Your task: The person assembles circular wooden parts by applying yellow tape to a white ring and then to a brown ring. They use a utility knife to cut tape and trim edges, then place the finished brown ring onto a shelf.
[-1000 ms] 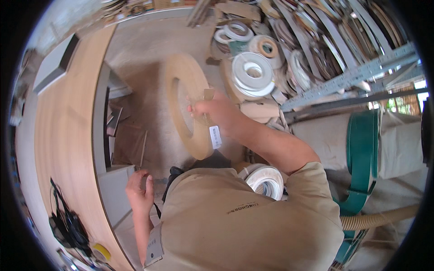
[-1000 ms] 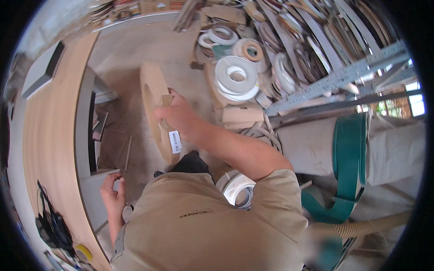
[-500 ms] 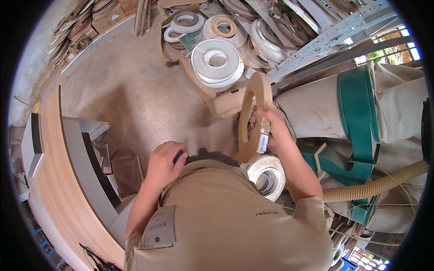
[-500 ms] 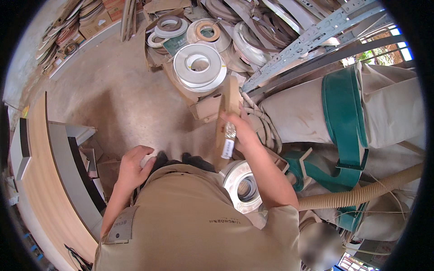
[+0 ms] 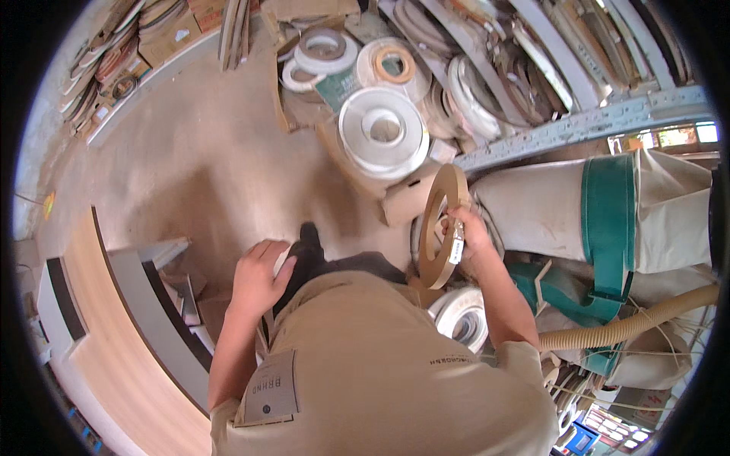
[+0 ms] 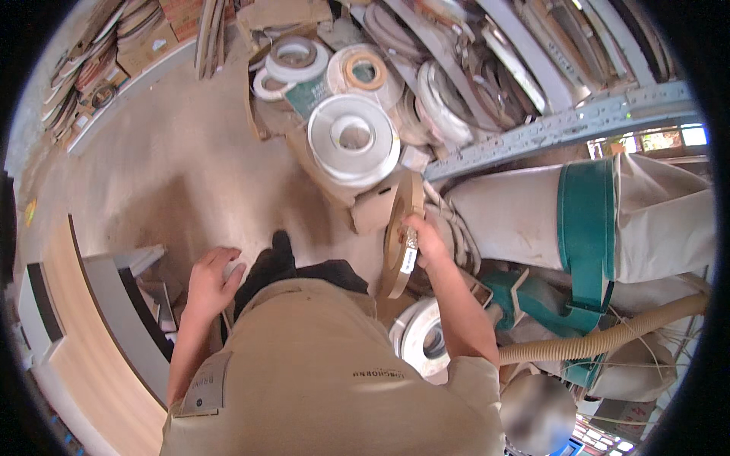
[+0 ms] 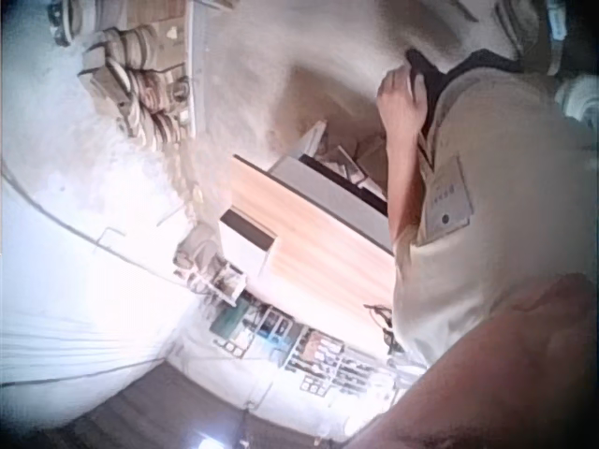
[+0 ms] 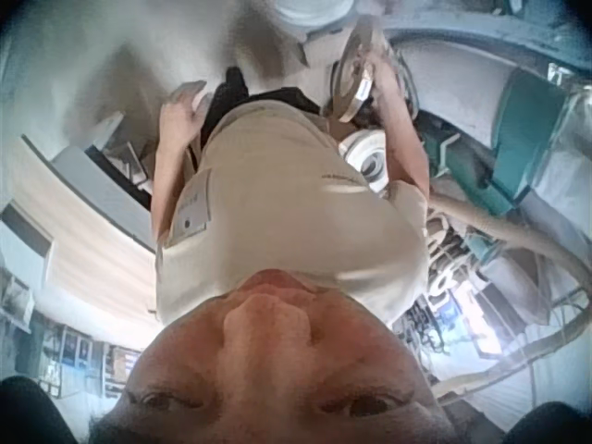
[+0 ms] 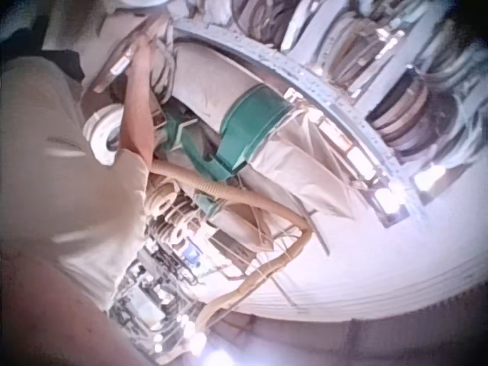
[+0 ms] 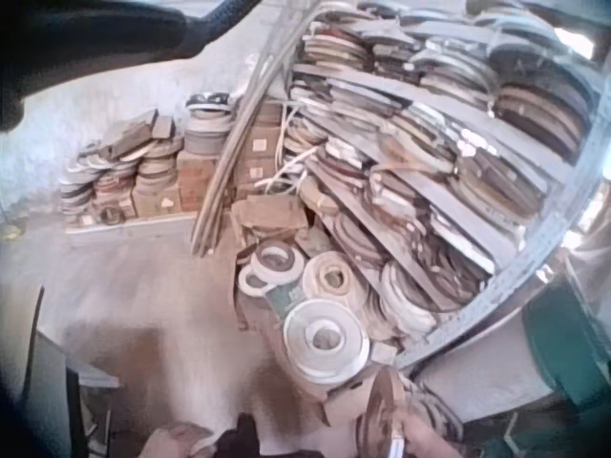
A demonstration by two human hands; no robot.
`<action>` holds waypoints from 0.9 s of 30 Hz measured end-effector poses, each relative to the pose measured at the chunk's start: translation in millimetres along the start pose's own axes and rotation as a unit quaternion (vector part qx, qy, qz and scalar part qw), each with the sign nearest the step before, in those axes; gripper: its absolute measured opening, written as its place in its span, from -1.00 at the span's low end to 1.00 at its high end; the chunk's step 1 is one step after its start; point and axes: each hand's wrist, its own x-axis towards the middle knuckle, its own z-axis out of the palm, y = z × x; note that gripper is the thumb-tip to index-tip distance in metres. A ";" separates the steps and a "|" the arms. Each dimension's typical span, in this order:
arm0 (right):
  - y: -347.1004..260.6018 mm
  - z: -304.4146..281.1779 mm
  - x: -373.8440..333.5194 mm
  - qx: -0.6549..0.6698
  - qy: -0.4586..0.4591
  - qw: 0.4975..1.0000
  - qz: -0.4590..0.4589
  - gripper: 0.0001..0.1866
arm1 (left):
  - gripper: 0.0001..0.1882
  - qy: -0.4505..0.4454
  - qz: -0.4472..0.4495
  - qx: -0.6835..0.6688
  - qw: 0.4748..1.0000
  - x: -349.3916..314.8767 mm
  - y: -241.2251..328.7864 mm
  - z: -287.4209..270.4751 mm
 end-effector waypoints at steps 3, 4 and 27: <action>-17.1 33.6 23.3 0.053 -0.018 0.998 -0.009 -0.70 | -0.75 0.003 -0.041 0.027 0.999 8.4 -34.7 -27.2; -18.4 31.4 38.1 0.037 -0.043 0.998 0.020 -0.67 | -0.75 0.011 -0.040 0.046 0.998 13.6 -48.0 -30.0; -409.6 288.3 25.4 -0.529 -0.052 0.664 -0.526 0.21 | -0.74 0.016 0.026 -0.008 1.000 325.4 -231.4 -130.2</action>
